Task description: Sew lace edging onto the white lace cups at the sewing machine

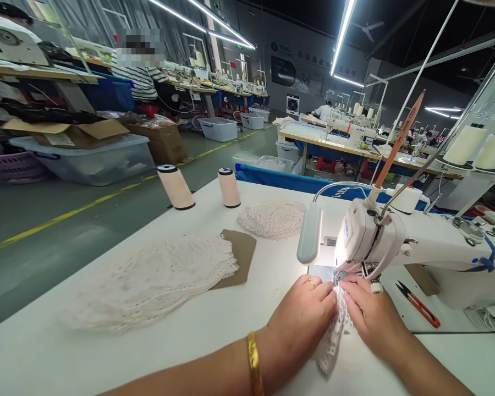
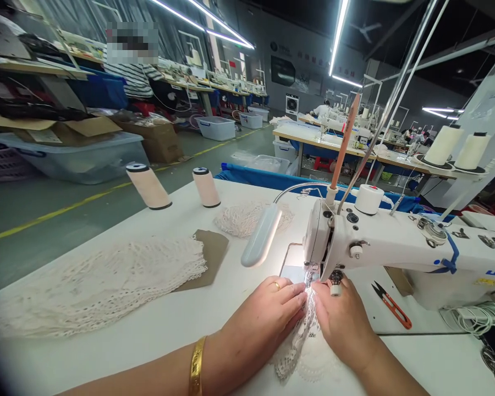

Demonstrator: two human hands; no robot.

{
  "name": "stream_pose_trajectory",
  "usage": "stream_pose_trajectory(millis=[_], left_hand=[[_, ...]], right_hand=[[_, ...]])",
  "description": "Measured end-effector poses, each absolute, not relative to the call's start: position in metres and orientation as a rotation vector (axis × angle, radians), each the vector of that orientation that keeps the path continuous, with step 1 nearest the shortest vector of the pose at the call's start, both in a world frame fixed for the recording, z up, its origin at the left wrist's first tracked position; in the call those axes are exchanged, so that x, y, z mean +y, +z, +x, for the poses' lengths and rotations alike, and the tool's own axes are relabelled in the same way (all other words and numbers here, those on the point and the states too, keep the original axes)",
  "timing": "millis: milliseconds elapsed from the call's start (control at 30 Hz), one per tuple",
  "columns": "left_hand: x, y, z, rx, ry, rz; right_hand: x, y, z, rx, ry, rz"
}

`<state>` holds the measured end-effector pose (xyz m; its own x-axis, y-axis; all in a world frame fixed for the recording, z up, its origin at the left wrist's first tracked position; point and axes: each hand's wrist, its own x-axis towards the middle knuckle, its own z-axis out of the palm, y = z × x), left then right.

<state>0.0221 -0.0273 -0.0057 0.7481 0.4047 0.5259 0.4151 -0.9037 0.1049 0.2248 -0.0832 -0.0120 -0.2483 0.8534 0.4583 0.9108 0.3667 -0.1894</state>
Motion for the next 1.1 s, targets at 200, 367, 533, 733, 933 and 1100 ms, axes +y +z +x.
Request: stream_pose_trajectory(millis=[200,367,533,733,933,1100], left_hand=[[-0.024,-0.004,0.022,-0.753,-0.812,-2.966],[-0.023,0.029,0.0,-0.635,-0.584,-3.246],[-0.023,0.031,-0.009,-0.431,-0.543,-3.291],[-0.017,0.011,0.011,-0.799,-0.91,-3.329],[-0.007,0.008,0.024,-0.942,-1.046,-3.32],[0.001,0.009,0.026,-0.993,-1.008,-3.397]], right_hand=[[-0.083,-0.014,0.227,-2.136,-0.182,-1.52],[-0.104,0.004,0.229,-2.27,-0.045,-1.395],[-0.115,0.02,0.227,-2.415,0.23,-1.372],[-0.103,0.01,0.226,-2.198,0.152,-1.313],[-0.098,0.007,0.22,-1.91,0.088,-1.366],[-0.094,0.004,0.215,-1.759,0.151,-1.404]])
